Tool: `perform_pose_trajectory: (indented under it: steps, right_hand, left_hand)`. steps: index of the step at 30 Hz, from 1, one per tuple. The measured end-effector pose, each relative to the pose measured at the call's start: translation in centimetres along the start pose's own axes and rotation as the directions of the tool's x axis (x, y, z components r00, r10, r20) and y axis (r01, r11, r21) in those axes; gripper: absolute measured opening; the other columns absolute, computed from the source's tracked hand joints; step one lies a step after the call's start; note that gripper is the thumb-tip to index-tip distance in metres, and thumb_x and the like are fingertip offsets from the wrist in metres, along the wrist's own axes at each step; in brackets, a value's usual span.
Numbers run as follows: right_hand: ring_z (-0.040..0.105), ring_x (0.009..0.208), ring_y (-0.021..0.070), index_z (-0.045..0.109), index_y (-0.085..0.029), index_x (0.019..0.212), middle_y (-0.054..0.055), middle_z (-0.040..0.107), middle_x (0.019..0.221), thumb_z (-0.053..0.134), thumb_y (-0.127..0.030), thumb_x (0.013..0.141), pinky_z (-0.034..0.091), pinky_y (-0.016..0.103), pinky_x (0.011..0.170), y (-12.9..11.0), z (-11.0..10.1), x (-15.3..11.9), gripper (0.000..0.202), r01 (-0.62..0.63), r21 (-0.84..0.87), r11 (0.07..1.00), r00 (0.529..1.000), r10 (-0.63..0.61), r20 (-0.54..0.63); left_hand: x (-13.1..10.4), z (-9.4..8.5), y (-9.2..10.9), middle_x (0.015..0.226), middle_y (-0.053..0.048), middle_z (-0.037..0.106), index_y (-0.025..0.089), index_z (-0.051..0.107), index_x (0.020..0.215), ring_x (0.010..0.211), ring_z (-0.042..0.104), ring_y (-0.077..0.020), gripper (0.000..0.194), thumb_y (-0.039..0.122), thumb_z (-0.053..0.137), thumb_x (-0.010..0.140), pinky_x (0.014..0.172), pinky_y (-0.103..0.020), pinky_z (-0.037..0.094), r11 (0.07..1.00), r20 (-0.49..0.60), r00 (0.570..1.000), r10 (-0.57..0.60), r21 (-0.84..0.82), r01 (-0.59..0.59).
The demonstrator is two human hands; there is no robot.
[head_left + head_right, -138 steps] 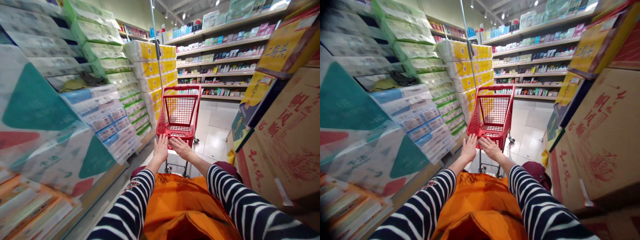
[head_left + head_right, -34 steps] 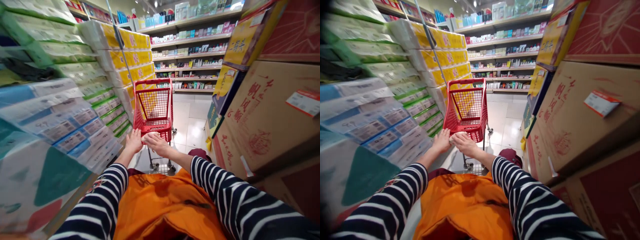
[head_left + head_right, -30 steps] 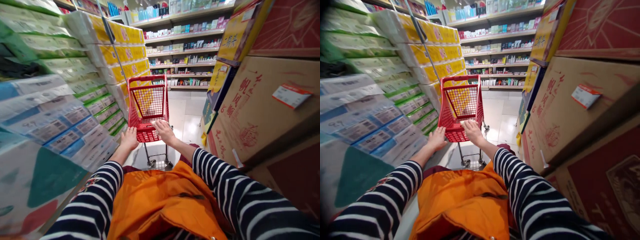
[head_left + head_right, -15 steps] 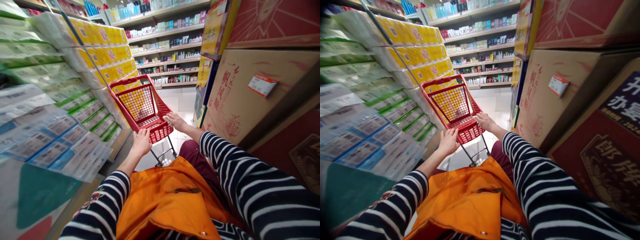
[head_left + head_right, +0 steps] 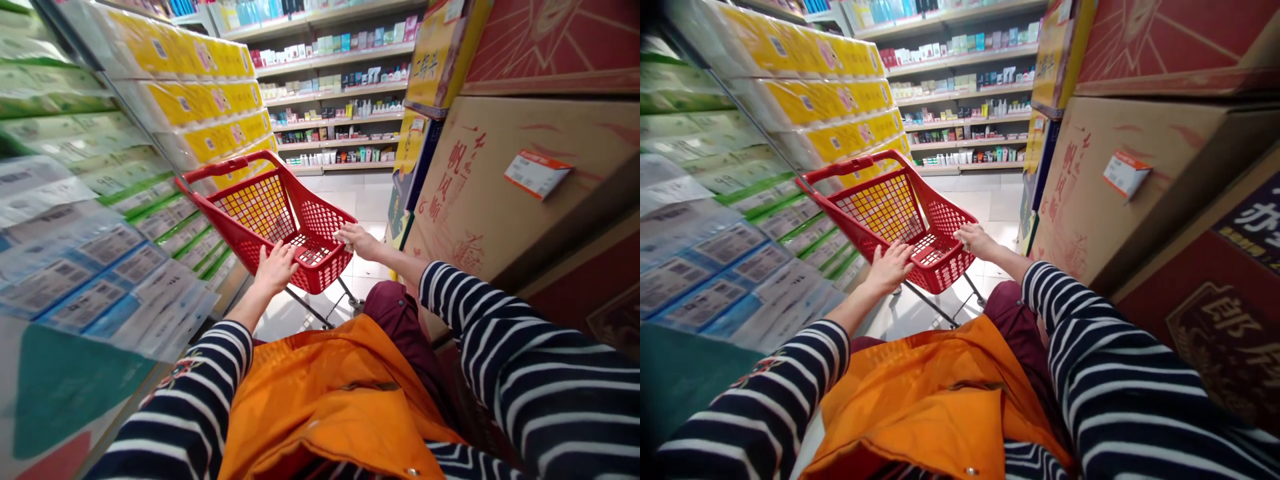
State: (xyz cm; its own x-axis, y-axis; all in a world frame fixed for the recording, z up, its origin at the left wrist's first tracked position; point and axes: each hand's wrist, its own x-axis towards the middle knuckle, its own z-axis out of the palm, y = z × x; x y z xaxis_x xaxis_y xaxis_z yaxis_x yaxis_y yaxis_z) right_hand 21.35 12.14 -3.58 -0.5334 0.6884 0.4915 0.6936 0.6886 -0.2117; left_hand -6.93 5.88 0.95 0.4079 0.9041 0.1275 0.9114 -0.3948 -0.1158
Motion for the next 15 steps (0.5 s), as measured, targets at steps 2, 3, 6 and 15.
perform_pose_trajectory:
  steps: [2,3,6,15]
  right_hand:
    - [0.047,0.115,0.0224,0.060,-0.017,0.115,0.013,0.057,0.119,0.051,-0.024,0.085,0.032,0.039,0.101,-1.2,0.6,-0.2,0.032,0.053,0.031,0.998,0.999,-0.053,0.007]
    - [0.046,0.116,0.0224,0.059,-0.017,0.115,0.012,0.056,0.120,0.052,-0.026,0.084,0.032,0.039,0.101,-1.7,0.9,-0.2,0.033,0.071,0.040,0.997,0.997,-0.071,0.007]
    - [0.045,0.116,0.0230,0.060,-0.017,0.115,0.013,0.055,0.120,0.054,-0.029,0.083,0.032,0.038,0.099,-2.4,1.3,0.1,0.034,0.109,0.047,0.993,0.994,-0.109,-0.002]
    - [0.055,0.084,0.0182,0.065,-0.013,0.094,0.009,0.060,0.090,0.055,-0.027,0.082,0.045,0.032,0.079,-3.5,2.0,3.0,0.021,0.165,0.194,0.967,0.985,-0.172,0.017]
  left_hand:
    - [-0.3,0.0,-0.6,0.137,-0.007,0.047,0.025,0.039,0.134,0.131,0.031,-0.0249,0.047,0.038,0.031,0.090,0.107,-0.057,0.014,1.000,-0.015,1.000,-0.004,-0.001,0.004]
    - [-0.5,0.0,-0.7,0.134,-0.007,0.050,0.026,0.041,0.133,0.129,0.034,-0.0250,0.046,0.038,0.032,0.090,0.107,-0.057,0.015,1.000,-0.019,1.000,-0.001,0.000,0.001]
    - [-1.2,-0.4,-0.5,0.126,-0.006,0.057,0.026,0.045,0.129,0.122,0.040,-0.0248,0.043,0.037,0.034,0.089,0.106,-0.056,0.017,1.000,-0.041,0.999,0.014,0.013,-0.014]
    - [-1.5,-0.7,0.4,0.113,-0.009,0.062,0.022,0.052,0.122,0.111,0.047,-0.0270,0.040,0.037,0.034,0.088,0.101,-0.057,0.022,0.997,-0.093,0.995,-0.041,0.056,0.047]
